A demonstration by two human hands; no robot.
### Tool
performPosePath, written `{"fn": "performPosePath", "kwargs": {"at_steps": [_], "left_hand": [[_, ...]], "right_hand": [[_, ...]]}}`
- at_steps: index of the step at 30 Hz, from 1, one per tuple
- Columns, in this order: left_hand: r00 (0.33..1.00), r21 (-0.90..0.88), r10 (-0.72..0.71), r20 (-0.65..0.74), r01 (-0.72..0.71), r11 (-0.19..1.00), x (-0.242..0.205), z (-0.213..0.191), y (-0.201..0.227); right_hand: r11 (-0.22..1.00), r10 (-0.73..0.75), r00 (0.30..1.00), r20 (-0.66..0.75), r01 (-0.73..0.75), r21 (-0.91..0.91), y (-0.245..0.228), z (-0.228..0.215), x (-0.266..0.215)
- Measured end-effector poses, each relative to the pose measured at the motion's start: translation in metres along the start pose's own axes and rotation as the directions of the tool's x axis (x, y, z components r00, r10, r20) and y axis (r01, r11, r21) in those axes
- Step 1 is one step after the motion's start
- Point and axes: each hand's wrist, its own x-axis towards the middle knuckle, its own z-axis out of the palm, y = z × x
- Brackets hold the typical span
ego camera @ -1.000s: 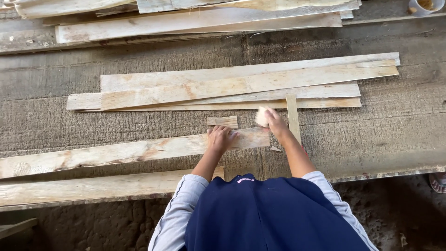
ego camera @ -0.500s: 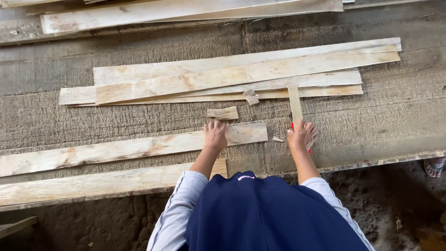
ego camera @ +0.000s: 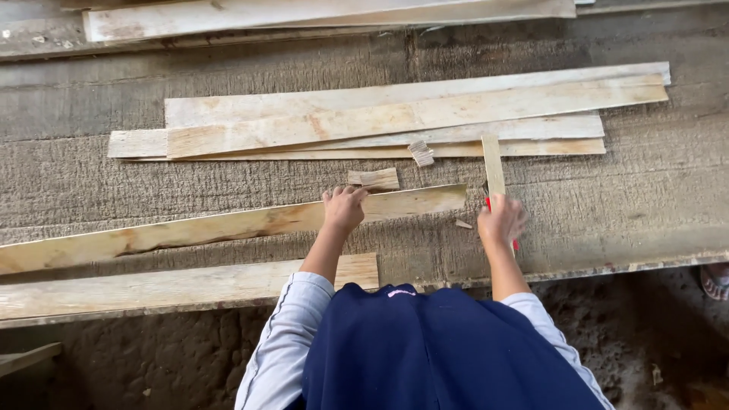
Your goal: The person uses a red utility knife to cut long, thin wooden planks on a workbench. They repeatedly position a plank, score it with the knife, and break it into smaller pieces, stacking the cut pieces on the table.
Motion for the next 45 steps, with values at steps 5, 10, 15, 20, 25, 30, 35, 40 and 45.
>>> {"fn": "performPosePath", "kwargs": {"at_steps": [5, 10, 15, 20, 25, 30, 35, 40, 45], "left_hand": [[1.000, 0.037, -0.010, -0.024, 0.011, 0.999, 0.005, -0.020, 0.042], [0.997, 0.080, -0.070, -0.031, 0.072, 0.994, 0.004, -0.005, 0.061], [0.992, 0.056, -0.111, -0.061, 0.114, 0.992, -0.003, -0.005, 0.076], [0.991, 0.036, -0.125, -0.038, 0.127, 0.991, -0.003, 0.004, 0.085], [0.996, 0.076, -0.086, -0.020, 0.088, 0.993, 0.003, 0.021, 0.105], [0.999, 0.007, -0.011, 0.041, 0.010, 1.000, 0.012, 0.015, 0.151], [0.996, -0.032, 0.089, -0.021, -0.090, 0.995, 0.028, 0.001, 0.190], [0.989, -0.118, 0.124, -0.075, -0.132, 0.984, 0.019, -0.036, 0.208], [0.991, 0.072, -0.075, -0.115, 0.084, 0.994, 0.003, -0.020, 0.155]], "right_hand": [[0.999, -0.041, 0.999, -0.027, 0.040, -0.033, 0.034, 0.007, -0.009], [0.994, -0.104, 0.995, -0.003, 0.104, 0.043, 0.065, 0.010, 0.014], [0.988, -0.154, 0.973, 0.173, 0.154, 0.015, 0.073, 0.014, 0.031], [0.979, -0.205, 0.969, 0.136, 0.203, 0.031, 0.051, -0.015, 0.061], [0.923, -0.384, 0.923, 0.021, 0.384, -0.022, -0.003, -0.060, 0.098], [0.735, -0.654, 0.732, 0.190, 0.675, -0.067, -0.048, -0.062, 0.078], [0.638, -0.635, 0.601, 0.485, 0.762, -0.109, -0.076, -0.095, 0.019], [0.587, -0.678, 0.641, 0.361, 0.767, -0.258, -0.035, -0.044, 0.065], [0.833, -0.507, 0.860, 0.051, 0.505, -0.227, 0.023, -0.062, 0.149]]}}
